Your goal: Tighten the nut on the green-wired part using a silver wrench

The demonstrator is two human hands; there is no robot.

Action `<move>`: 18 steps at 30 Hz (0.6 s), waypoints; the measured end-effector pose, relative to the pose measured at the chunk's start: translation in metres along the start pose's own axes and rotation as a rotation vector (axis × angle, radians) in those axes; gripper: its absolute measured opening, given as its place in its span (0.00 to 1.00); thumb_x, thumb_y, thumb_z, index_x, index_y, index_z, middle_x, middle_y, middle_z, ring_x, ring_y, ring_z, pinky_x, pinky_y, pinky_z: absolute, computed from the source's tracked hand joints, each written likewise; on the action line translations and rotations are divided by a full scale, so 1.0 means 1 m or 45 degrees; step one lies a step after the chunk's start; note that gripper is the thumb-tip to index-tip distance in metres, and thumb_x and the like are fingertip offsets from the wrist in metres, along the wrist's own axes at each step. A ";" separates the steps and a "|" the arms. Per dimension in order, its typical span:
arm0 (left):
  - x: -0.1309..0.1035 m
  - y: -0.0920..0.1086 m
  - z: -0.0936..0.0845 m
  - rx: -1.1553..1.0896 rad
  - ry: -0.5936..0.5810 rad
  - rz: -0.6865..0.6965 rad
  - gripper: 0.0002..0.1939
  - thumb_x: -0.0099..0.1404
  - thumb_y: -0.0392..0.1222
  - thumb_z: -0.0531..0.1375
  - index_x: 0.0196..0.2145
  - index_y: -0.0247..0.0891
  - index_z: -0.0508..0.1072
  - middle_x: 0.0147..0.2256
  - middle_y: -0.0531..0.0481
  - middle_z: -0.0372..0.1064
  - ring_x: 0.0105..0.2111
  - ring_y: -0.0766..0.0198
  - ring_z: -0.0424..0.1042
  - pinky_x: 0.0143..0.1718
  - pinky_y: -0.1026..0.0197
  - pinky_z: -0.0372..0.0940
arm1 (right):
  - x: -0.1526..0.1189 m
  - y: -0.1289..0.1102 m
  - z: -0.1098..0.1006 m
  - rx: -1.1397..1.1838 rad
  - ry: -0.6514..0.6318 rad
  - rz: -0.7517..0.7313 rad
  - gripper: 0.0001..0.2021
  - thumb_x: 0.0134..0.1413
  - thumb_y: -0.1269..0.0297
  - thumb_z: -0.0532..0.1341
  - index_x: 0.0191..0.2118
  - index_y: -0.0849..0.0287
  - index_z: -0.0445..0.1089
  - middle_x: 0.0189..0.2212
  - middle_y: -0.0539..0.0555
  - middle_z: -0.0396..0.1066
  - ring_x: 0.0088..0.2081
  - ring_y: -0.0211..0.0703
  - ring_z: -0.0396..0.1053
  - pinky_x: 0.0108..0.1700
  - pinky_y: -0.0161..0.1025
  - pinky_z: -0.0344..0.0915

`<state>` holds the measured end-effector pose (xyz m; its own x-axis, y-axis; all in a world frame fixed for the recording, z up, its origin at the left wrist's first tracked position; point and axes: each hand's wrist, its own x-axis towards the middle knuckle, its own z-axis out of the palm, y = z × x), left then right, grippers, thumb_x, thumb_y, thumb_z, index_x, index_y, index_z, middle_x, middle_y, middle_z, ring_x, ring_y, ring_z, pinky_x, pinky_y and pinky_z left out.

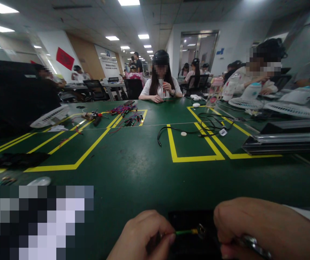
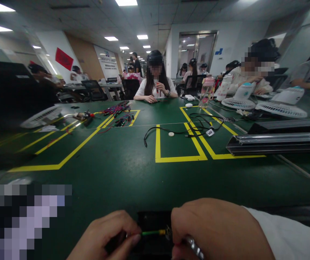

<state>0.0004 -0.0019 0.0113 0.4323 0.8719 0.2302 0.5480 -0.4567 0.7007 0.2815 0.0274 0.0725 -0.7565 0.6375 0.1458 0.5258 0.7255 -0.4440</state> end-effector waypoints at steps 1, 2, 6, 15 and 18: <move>0.000 0.000 0.000 0.003 0.006 0.007 0.10 0.62 0.26 0.61 0.30 0.39 0.79 0.28 0.52 0.80 0.27 0.65 0.78 0.29 0.70 0.66 | 0.001 0.001 -0.003 0.000 -0.017 -0.063 0.11 0.47 0.78 0.64 0.29 0.52 0.67 0.23 0.44 0.76 0.20 0.39 0.71 0.21 0.32 0.58; 0.000 0.000 -0.001 0.006 0.008 0.011 0.10 0.61 0.26 0.61 0.31 0.39 0.79 0.28 0.52 0.80 0.27 0.65 0.78 0.28 0.70 0.66 | 0.002 0.001 -0.006 0.007 -0.046 -0.109 0.12 0.46 0.80 0.65 0.30 0.52 0.68 0.24 0.44 0.76 0.21 0.40 0.72 0.22 0.32 0.58; -0.002 -0.002 -0.003 0.003 0.003 0.014 0.10 0.61 0.26 0.61 0.31 0.38 0.80 0.28 0.51 0.80 0.27 0.65 0.78 0.28 0.70 0.66 | 0.010 0.000 -0.021 0.030 -0.221 -0.128 0.16 0.48 0.83 0.69 0.33 0.53 0.70 0.30 0.45 0.78 0.29 0.41 0.75 0.30 0.34 0.63; -0.005 -0.010 0.007 -0.030 0.054 0.039 0.10 0.62 0.27 0.61 0.32 0.41 0.79 0.28 0.53 0.78 0.26 0.65 0.76 0.27 0.69 0.63 | 0.018 0.006 -0.042 0.347 -0.180 -0.099 0.10 0.61 0.78 0.65 0.35 0.53 0.73 0.29 0.43 0.77 0.29 0.36 0.76 0.32 0.30 0.66; -0.005 -0.012 0.008 -0.040 0.025 0.014 0.10 0.62 0.28 0.61 0.32 0.41 0.79 0.28 0.53 0.77 0.26 0.65 0.76 0.26 0.69 0.62 | 0.003 0.004 -0.038 0.404 0.038 0.181 0.07 0.63 0.61 0.70 0.33 0.51 0.74 0.27 0.44 0.75 0.26 0.39 0.71 0.30 0.33 0.65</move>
<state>-0.0029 -0.0026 -0.0033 0.4241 0.8702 0.2509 0.5206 -0.4610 0.7187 0.2957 0.0421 0.1053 -0.6702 0.7372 0.0861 0.4745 0.5148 -0.7140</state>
